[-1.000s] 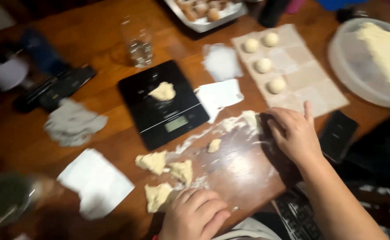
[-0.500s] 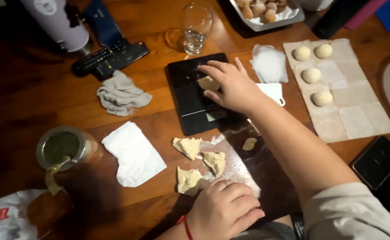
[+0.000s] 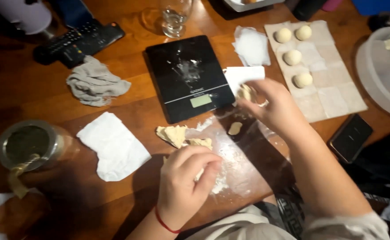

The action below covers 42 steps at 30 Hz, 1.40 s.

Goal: Shaping pieces of dough into small balls and placing them on a tray

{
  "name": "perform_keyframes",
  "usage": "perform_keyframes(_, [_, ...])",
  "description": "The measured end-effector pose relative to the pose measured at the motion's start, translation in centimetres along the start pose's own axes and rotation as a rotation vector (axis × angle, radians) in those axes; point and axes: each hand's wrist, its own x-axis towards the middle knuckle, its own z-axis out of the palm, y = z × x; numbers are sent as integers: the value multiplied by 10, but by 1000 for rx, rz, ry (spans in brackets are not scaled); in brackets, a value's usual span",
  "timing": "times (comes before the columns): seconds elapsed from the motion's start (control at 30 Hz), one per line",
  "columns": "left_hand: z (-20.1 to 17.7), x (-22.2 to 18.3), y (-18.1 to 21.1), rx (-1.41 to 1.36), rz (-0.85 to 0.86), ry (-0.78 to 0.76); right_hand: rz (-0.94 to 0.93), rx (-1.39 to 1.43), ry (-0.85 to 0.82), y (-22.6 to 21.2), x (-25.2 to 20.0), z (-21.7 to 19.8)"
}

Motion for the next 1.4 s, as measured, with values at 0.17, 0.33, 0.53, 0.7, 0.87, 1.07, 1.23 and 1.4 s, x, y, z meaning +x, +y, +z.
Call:
perform_keyframes(0.17, [7, -2, 1, -68, 1, -27, 520, -124, -117, 9, -63, -8])
perform_keyframes(0.33, [13, -9, -3, -44, 13, -54, 449, -104, -155, 6, -88, 4])
perform_keyframes(0.53, [16, -11, -3, -49, 15, -68, 386, -76, -26, 10, -83, 5])
perform_keyframes(0.7, [17, -11, 0, -67, 38, -105, 591, -21, 37, 10, -53, 3])
perform_keyframes(0.87, [16, -12, -2, -58, 22, -107, 163, -124, -54, -3, -78, 16])
perform_keyframes(1.07, [19, -12, -4, -78, 25, -120, -37, -87, -154, -30, -137, 4])
perform_keyframes(1.23, [27, -19, -8, -39, 10, -154, 39, -209, 2, -20, -149, 5])
perform_keyframes(1.4, [31, -25, -10, -91, -121, -308, 488, 1012, 64, -27, -159, 30])
